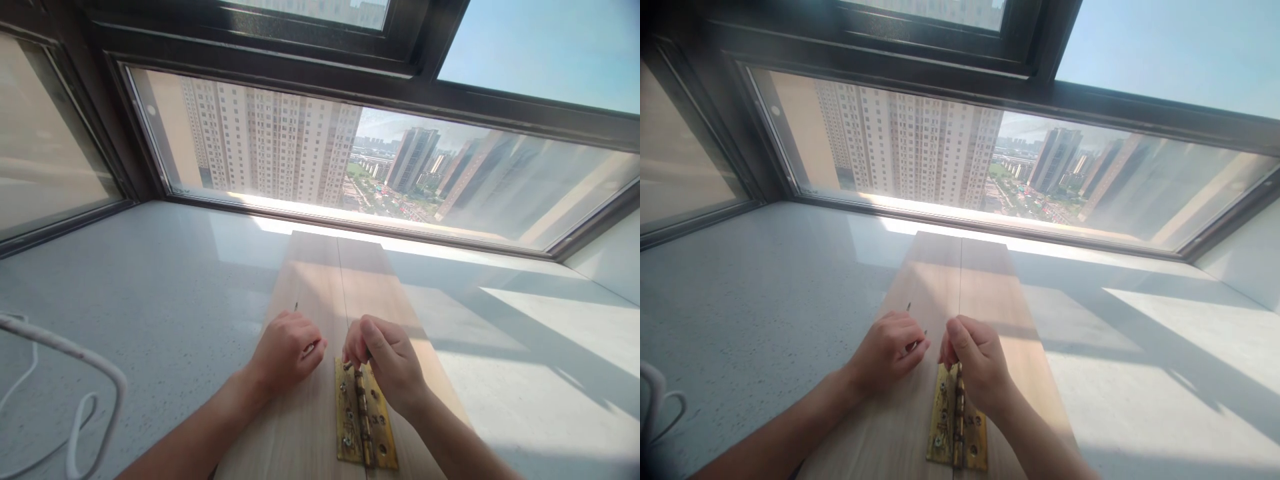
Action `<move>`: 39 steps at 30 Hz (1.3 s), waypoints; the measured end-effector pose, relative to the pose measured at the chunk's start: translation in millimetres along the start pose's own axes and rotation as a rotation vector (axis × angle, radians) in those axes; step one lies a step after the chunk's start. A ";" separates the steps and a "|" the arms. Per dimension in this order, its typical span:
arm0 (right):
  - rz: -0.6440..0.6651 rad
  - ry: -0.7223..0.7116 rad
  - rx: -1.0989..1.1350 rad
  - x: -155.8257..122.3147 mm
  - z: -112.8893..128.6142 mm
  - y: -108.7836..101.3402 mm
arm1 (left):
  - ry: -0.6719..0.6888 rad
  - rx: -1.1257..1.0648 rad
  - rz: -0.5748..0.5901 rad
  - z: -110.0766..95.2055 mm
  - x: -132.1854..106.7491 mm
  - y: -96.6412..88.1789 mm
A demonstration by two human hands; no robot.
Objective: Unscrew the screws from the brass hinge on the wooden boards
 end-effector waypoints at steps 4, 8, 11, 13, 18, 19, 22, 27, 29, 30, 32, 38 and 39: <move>0.084 0.007 0.028 -2.8 0.9 12.3 | 0.017 0.004 -0.009 0.1 -0.4 0.4; 0.281 0.064 0.074 4.3 2.8 18.6 | 0.034 0.010 -0.028 1.5 -0.3 1.1; 0.344 0.118 0.141 11.4 3.3 16.8 | 0.028 -0.001 -0.029 2.2 0.4 1.6; 0.341 0.155 0.181 13.7 3.4 14.1 | 0.026 -0.003 -0.019 2.0 0.6 1.8; 0.279 0.147 0.154 8.6 7.5 9.2 | 0.018 -0.015 -0.013 1.3 -0.8 1.5; 0.262 0.130 0.129 6.1 8.7 9.1 | 0.016 -0.019 -0.017 1.3 -1.2 1.5; 0.185 0.090 -0.007 -2.7 10.5 11.2 | 0.018 -0.017 -0.028 1.1 -2.0 1.7; 0.138 0.007 -0.163 -9.0 12.9 21.9 | 0.033 0.000 -0.013 0.4 -1.1 1.2; 0.236 0.003 -0.154 -4.4 15.2 26.1 | 0.039 0.002 -0.019 0.3 -0.2 0.3; 0.292 0.021 -0.133 -1.1 16.1 27.4 | 0.042 0.003 -0.026 0.3 0.3 -0.3; 0.380 0.061 -0.086 5.5 17.0 27.5 | 0.049 0.002 -0.042 0.3 0.8 -1.1; 0.320 0.053 -0.052 8.7 10.4 12.3 | 0.024 -0.027 -0.026 0.0 -0.9 0.4; 0.296 0.039 -0.057 6.8 9.0 9.2 | 0.022 -0.031 -0.019 0.0 -1.4 0.8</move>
Point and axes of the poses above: each hand's wrist, its own x-axis towards the middle knuckle, its own y-axis out of the palm, z = x × y, the point moved 2 cm from there along x, towards the middle knuckle, and after that the axes turned 4 degrees about -y, right-handed, at the moved point
